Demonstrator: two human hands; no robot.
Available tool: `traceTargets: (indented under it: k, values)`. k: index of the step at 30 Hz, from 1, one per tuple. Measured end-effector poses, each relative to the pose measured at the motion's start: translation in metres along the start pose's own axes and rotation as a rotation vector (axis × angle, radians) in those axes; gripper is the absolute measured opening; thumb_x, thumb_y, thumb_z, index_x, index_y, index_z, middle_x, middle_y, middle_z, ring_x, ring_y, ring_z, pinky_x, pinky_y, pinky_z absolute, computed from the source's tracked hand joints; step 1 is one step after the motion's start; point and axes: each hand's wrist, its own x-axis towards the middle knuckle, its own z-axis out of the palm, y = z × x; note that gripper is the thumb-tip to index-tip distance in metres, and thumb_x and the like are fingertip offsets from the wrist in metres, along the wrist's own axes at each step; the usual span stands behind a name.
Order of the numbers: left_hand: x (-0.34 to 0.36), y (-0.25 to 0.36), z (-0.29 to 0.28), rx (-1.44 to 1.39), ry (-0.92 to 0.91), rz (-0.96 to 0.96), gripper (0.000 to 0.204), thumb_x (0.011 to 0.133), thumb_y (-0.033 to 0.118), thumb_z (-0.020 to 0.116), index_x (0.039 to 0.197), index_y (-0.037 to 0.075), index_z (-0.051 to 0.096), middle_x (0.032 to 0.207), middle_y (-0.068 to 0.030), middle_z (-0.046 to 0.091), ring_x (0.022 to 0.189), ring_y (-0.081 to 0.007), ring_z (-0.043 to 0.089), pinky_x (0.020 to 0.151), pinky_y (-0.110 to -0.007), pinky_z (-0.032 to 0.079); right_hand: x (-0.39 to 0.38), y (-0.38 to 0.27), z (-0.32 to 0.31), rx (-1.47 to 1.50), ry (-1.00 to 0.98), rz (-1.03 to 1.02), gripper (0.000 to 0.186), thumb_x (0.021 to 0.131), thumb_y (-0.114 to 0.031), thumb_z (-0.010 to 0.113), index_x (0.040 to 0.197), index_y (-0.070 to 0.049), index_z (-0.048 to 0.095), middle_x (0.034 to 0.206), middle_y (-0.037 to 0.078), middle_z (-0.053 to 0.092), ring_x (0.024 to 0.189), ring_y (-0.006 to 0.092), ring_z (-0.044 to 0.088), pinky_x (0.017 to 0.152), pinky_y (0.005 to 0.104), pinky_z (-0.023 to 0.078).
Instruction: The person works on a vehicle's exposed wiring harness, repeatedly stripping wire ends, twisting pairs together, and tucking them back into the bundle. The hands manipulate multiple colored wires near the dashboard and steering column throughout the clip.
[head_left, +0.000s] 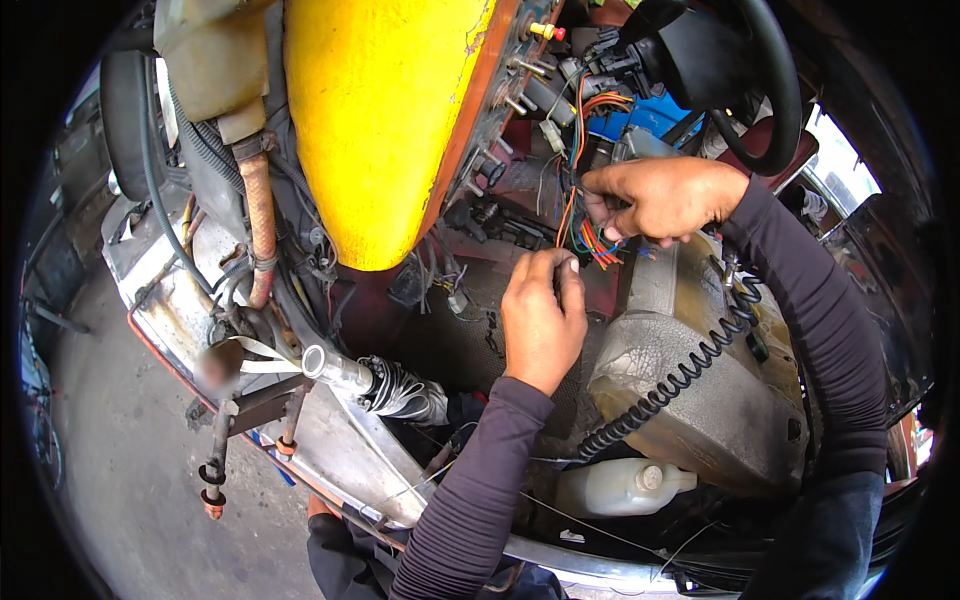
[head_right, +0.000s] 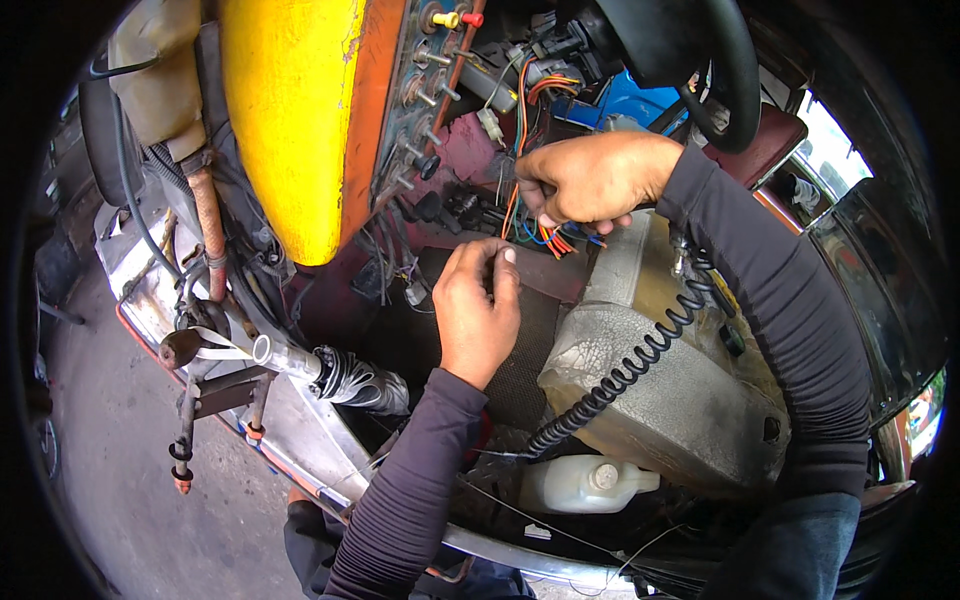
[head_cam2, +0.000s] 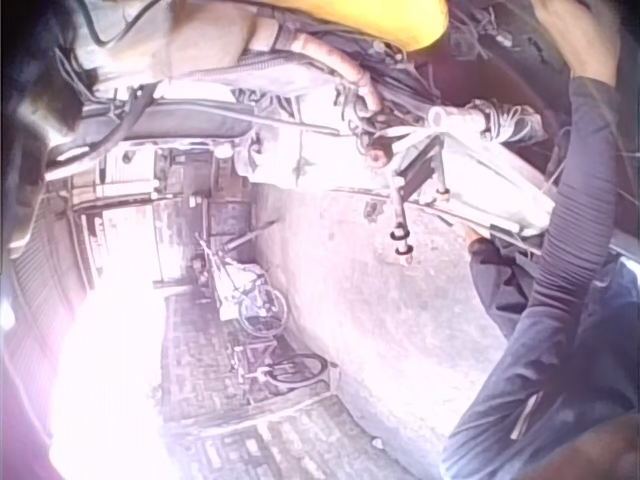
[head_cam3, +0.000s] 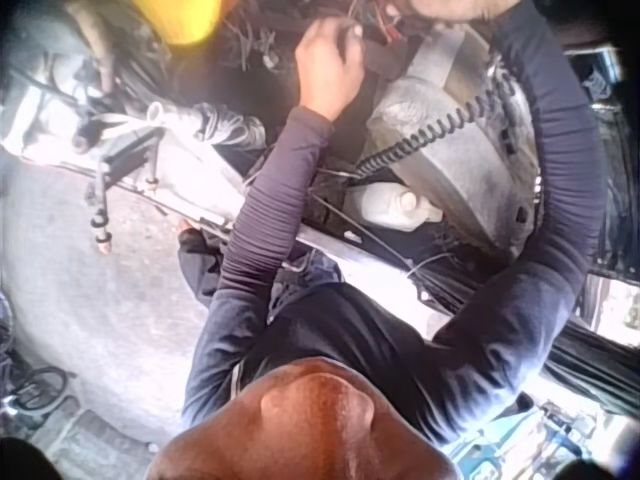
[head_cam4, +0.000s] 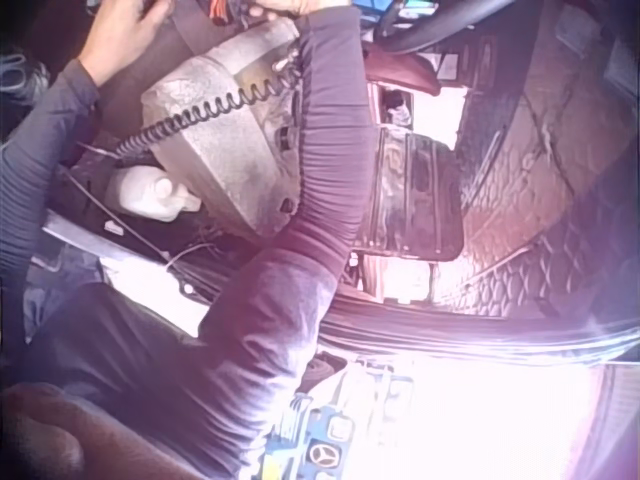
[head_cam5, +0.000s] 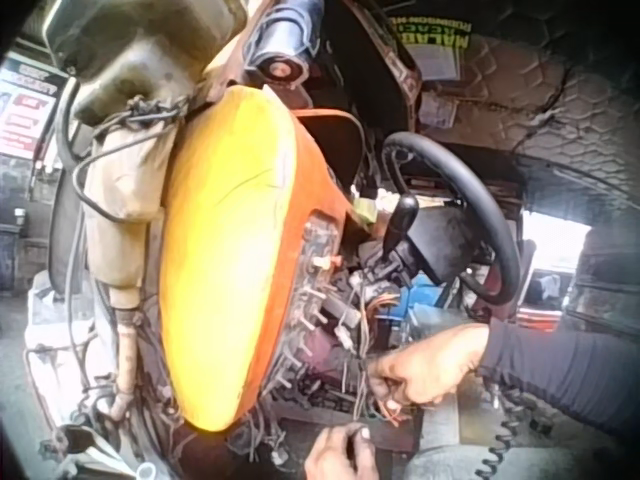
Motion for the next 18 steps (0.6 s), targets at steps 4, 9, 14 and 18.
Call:
traceTargets:
  k: [4,9,14,18]
  values:
    - [0.001,0.006,-0.002,-0.049,-0.05,-0.071,0.011,0.098,0.008,0.065,0.103,-0.002,0.068,0.096,-0.0214,0.067,0.086,-0.0413,0.068,0.076,-0.048,0.054,0.003,0.01,0.004,0.044,0.012,-0.06,0.015,0.097,-0.017,0.064,0.107,-0.007,0.059,0.075,0.002,0.061,0.055,0.0121,0.059,0.044,0.0306,0.046]
    - [0.0,0.001,-0.007,-0.034,-0.034,-0.074,0.012,0.098,0.008,0.065,0.103,-0.003,0.068,0.095,-0.0212,0.067,0.085,-0.0409,0.068,0.077,-0.048,0.054,-0.035,0.0,0.0,-0.055,0.701,-0.18,0.023,0.098,-0.016,0.065,0.117,-0.004,0.06,0.099,0.011,0.065,0.085,0.019,0.063,0.078,0.0381,0.052]
    - [-0.003,0.002,-0.006,-0.07,-0.044,-0.086,0.012,0.098,0.008,0.065,0.103,-0.003,0.068,0.095,-0.0207,0.067,0.085,-0.04,0.068,0.077,-0.047,0.054,-0.049,0.006,-0.045,-0.146,1.362,-0.132,0.058,0.099,-0.024,0.071,0.149,-0.001,0.054,0.119,0.018,0.073,0.106,0.0178,0.068,0.095,0.0343,0.053]
    - [-0.001,0.002,0.001,-0.083,-0.051,-0.093,0.012,0.098,0.008,0.065,0.104,-0.002,0.068,0.095,-0.0201,0.067,0.085,-0.0395,0.068,0.077,-0.047,0.054,-0.042,0.008,-0.06,-0.113,1.132,-0.119,0.058,0.099,-0.025,0.071,0.149,0.001,0.055,0.115,0.018,0.074,0.102,0.0177,0.068,0.094,0.0333,0.052]
